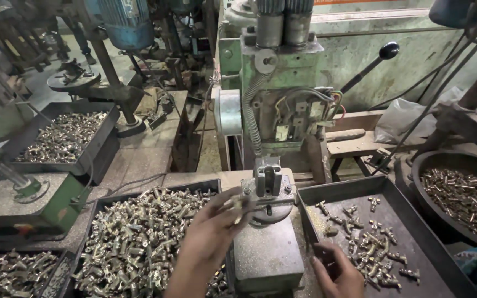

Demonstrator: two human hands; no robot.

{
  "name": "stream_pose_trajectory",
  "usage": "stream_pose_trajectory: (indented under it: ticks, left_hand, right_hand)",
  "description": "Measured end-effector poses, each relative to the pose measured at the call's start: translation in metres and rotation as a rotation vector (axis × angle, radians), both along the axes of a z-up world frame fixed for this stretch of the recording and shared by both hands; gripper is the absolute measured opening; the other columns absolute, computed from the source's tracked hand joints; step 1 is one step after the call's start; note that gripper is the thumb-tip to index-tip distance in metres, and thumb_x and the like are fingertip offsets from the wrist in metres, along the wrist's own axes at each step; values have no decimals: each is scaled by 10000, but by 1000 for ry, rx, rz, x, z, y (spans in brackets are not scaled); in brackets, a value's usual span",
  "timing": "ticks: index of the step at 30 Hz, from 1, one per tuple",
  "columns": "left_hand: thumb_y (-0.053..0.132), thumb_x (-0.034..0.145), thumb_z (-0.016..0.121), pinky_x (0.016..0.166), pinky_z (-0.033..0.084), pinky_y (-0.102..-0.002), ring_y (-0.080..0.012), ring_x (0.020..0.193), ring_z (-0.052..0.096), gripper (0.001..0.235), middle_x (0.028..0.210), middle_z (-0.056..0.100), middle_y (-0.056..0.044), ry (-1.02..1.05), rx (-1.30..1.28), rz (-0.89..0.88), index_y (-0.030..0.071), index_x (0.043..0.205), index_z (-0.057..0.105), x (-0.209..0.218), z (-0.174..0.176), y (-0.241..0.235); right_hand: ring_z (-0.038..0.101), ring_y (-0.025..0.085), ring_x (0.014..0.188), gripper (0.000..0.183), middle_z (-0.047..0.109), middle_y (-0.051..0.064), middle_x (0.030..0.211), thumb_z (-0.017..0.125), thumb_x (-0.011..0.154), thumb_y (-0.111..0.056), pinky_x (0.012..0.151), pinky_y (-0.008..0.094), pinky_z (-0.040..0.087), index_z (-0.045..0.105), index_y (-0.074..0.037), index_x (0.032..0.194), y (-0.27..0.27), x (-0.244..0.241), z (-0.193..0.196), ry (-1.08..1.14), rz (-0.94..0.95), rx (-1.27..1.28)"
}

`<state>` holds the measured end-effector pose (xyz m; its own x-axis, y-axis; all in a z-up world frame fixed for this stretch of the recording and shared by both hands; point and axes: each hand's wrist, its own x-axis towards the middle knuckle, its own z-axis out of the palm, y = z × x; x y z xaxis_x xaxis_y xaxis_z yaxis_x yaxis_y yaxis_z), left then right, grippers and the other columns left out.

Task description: Operator loads small metal components into a manual press, pulls the lever to process them, and places finished parts into a tray.

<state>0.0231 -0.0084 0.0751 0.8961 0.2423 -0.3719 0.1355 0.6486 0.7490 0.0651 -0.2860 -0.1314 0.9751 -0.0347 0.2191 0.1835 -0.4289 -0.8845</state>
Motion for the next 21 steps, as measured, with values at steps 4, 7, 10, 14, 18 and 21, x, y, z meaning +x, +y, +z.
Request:
stream_pose_trajectory:
  ticks: [4,7,10,14,18,21]
  left_hand:
    - [-9,942,558,925,653,-323,-229,1004,770,362,1110,752,-197,-315,276,-127,-32,1300,603,24,-7,-28]
    - [174,1005,592,592,599,-340,-192,695,775,287,845,779,-103,-253,1316,11,100,1270,672,22,15,-46]
    - [321,1035,604,411,563,-329,-187,554,699,359,851,735,-98,-206,1772,-26,101,1318,611,51,-13,-49]
    - [442,1012,634,493,547,-343,-189,595,691,446,825,748,-80,-375,2040,144,94,1290,621,69,-44,-48]
    - [376,960,645,445,546,-349,-223,531,667,633,750,711,-111,-208,1864,1,151,1523,462,54,-33,-57]
    - [308,942,664,474,546,-379,-230,534,678,637,728,725,-96,-299,1811,103,156,1537,495,35,-36,-54]
  right_hand:
    - [695,83,661,328,760,43,794,799,813,-95,640,255,540,779,-134,1138,-17,-2,-21,52,-38,23]
    - [664,122,651,280,815,85,778,830,858,-115,644,278,514,800,-112,1137,-29,1,-45,127,-79,62]
    - [775,82,811,270,837,45,886,778,810,-74,754,249,597,786,-86,1080,-26,-3,-39,40,-59,109]
    - [781,108,836,245,846,53,899,795,806,-71,761,267,592,810,-68,1050,-23,-2,-10,50,-50,48]
    - [687,114,777,233,748,93,953,721,876,-120,670,256,550,727,-26,1090,-5,24,135,-187,63,227]
    - [619,124,736,292,642,89,947,637,1003,-202,646,267,537,623,-13,1226,17,31,280,-357,40,285]
